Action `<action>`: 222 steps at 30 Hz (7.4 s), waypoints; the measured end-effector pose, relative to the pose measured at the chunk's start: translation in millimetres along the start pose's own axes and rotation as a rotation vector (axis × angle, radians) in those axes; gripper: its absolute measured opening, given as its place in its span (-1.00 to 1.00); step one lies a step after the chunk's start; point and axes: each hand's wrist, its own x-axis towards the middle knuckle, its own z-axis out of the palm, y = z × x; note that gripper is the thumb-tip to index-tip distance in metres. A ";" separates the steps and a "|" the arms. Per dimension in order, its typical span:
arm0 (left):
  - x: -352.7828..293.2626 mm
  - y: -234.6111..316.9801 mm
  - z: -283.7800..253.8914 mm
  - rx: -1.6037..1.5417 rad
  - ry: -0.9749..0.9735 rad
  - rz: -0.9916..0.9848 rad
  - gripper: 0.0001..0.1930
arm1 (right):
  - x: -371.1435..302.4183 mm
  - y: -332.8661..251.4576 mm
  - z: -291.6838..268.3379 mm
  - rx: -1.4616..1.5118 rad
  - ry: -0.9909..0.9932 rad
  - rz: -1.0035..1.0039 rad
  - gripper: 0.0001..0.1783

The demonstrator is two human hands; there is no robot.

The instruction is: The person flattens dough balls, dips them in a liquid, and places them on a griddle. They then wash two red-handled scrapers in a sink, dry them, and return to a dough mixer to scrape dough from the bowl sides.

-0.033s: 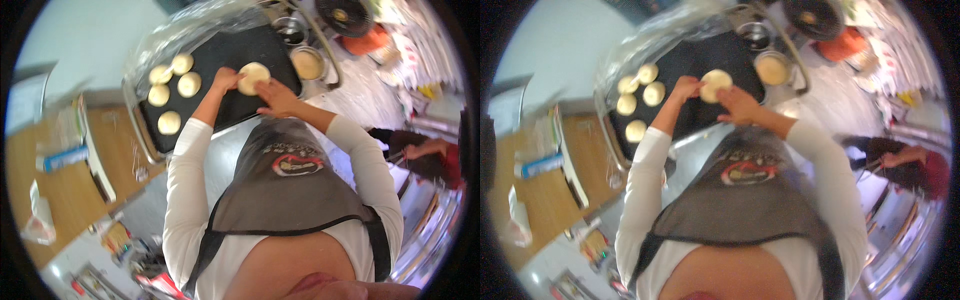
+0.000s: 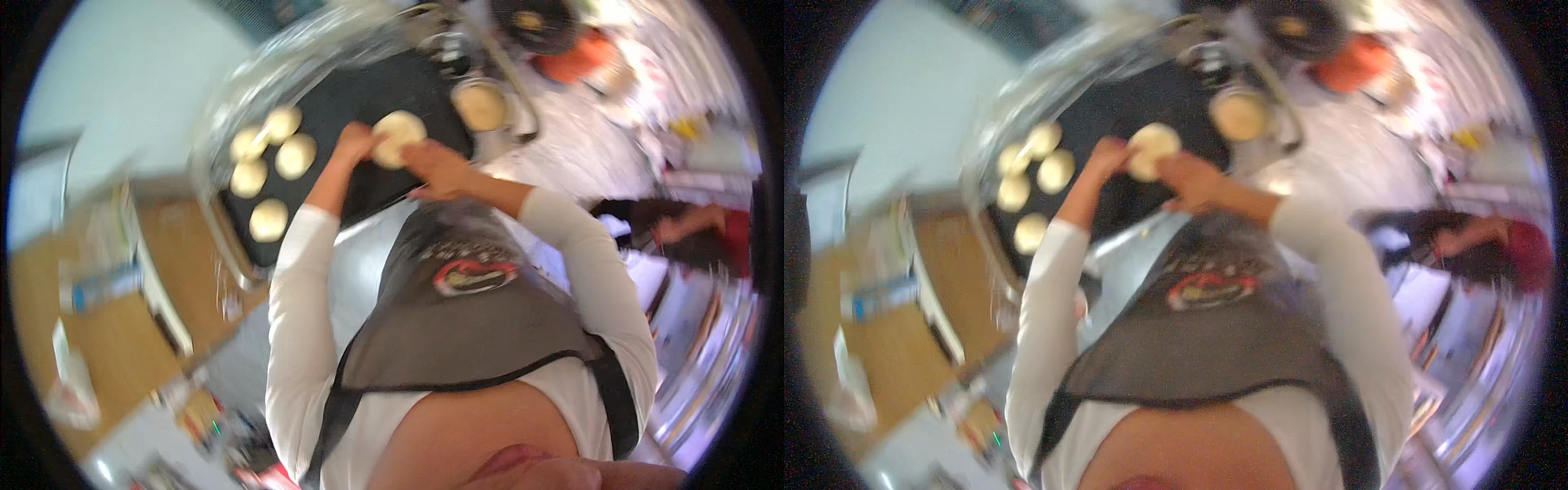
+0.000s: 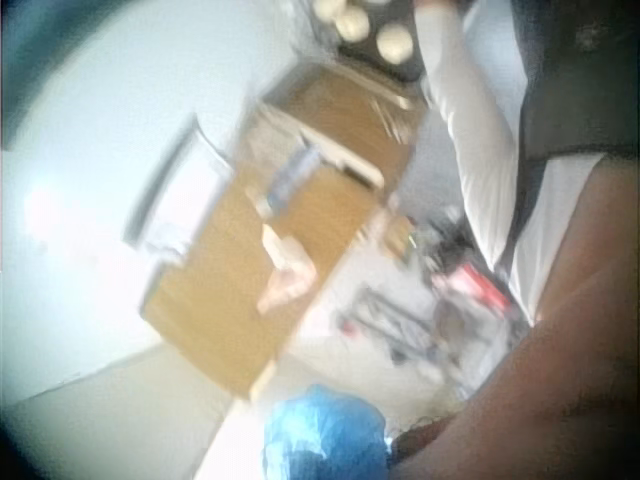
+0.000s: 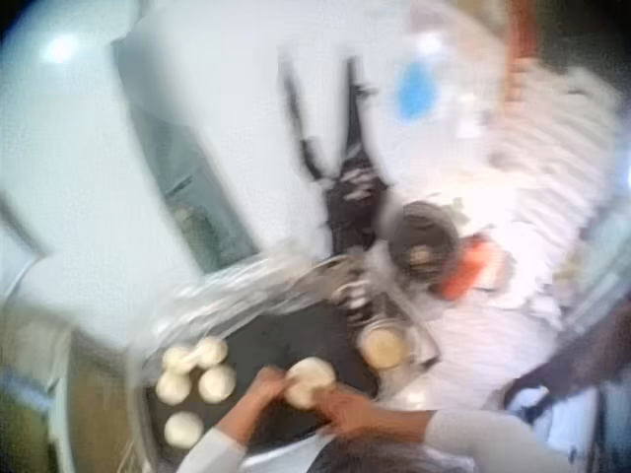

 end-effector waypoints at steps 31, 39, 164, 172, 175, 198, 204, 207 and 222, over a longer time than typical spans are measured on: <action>-319.5 386.9 346.5 0.139 -0.497 1.597 -0.63 | -741.5 -332.6 5.7 0.880 2.826 0.589 -0.67; -364.7 408.8 394.5 0.308 -0.645 1.506 -0.72 | -984.4 -349.9 29.4 -0.858 1.088 2.018 -0.17; -384.6 346.1 360.0 0.186 -0.642 1.550 -0.70 | -815.5 -385.4 31.6 0.397 2.681 1.230 -0.65; -419.6 373.3 374.4 0.330 -0.663 1.476 -0.72 | -994.1 -434.9 90.6 -0.149 0.574 2.273 -0.36; -424.7 375.6 375.3 0.355 -0.656 1.445 -0.72 | -1003.0 -430.5 84.3 -0.105 0.468 2.277 -0.41; -270.6 -68.7 68.5 -1.324 0.680 -0.049 -0.67 | -723.1 -169.7 -70.3 -0.304 1.181 1.275 -0.62; -268.1 -167.9 -33.6 -0.646 1.141 -0.198 -0.67 | -480.6 -104.9 -60.8 -0.129 0.863 1.113 -0.69; -250.0 -198.1 -73.1 -0.474 0.986 -0.398 -0.62 | -373.9 -84.7 -45.5 -0.008 0.772 0.894 -0.71; -179.0 -134.3 -50.2 -0.690 0.281 -0.267 -0.61 | -145.5 62.7 -11.3 0.049 0.437 0.593 -0.55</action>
